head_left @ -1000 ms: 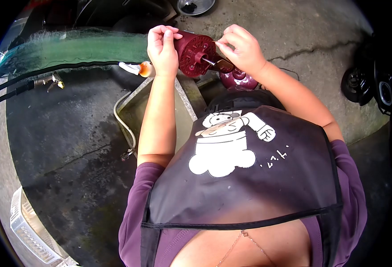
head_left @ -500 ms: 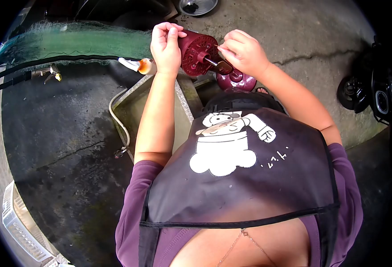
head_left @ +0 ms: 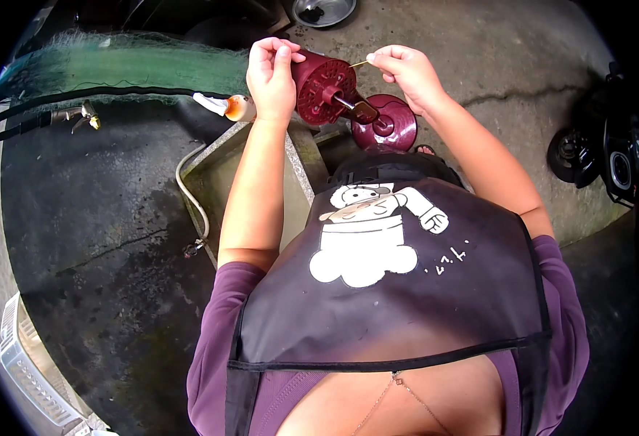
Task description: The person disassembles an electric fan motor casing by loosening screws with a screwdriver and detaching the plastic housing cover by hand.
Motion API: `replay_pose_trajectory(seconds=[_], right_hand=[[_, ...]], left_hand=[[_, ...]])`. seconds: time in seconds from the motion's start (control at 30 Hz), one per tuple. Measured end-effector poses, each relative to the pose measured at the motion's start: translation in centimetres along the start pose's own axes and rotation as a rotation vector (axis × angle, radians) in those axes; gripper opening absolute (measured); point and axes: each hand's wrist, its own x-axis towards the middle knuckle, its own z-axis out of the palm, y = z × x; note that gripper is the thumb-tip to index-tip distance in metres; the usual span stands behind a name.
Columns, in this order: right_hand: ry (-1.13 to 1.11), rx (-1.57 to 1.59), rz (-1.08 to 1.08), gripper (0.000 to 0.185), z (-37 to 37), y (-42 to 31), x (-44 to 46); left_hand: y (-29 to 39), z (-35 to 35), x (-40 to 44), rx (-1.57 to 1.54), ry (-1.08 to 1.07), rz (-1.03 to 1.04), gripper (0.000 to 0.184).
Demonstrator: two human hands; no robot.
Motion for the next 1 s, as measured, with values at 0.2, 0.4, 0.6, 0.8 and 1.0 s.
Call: replay_pose_trajectory(seconds=[0.2, 0.4, 0.6, 0.8, 1.0], right_hand=[[0.024, -0.507, -0.37, 0.012, -0.5, 0.4, -1.2], [0.071, -0.755, -0.87, 0.01, -0.3, 0.5, -2.0], [0.091, -0.831, -0.924, 0.012, 0.0, 0.1, -2.3], [0.021, -1.009, -1.192, 0.015, -0.4, -0.1, -2.4], [0.047, -0.982, -1.235, 0.015, -0.4, 0.3, -2.2]], left_hand=[[0.0, 0.0, 0.2, 0.006, -0.006, 0.006, 0.004], [-0.2, -0.1, 0.2, -0.001, -0.013, 0.007, 0.004], [0.0, 0.0, 0.2, 0.004, -0.01, -0.001, 0.003], [-0.2, 0.0, 0.2, -0.012, -0.01, -0.001, 0.003], [-0.1, 0.0, 0.2, 0.017, -0.008, -0.014, 0.004]])
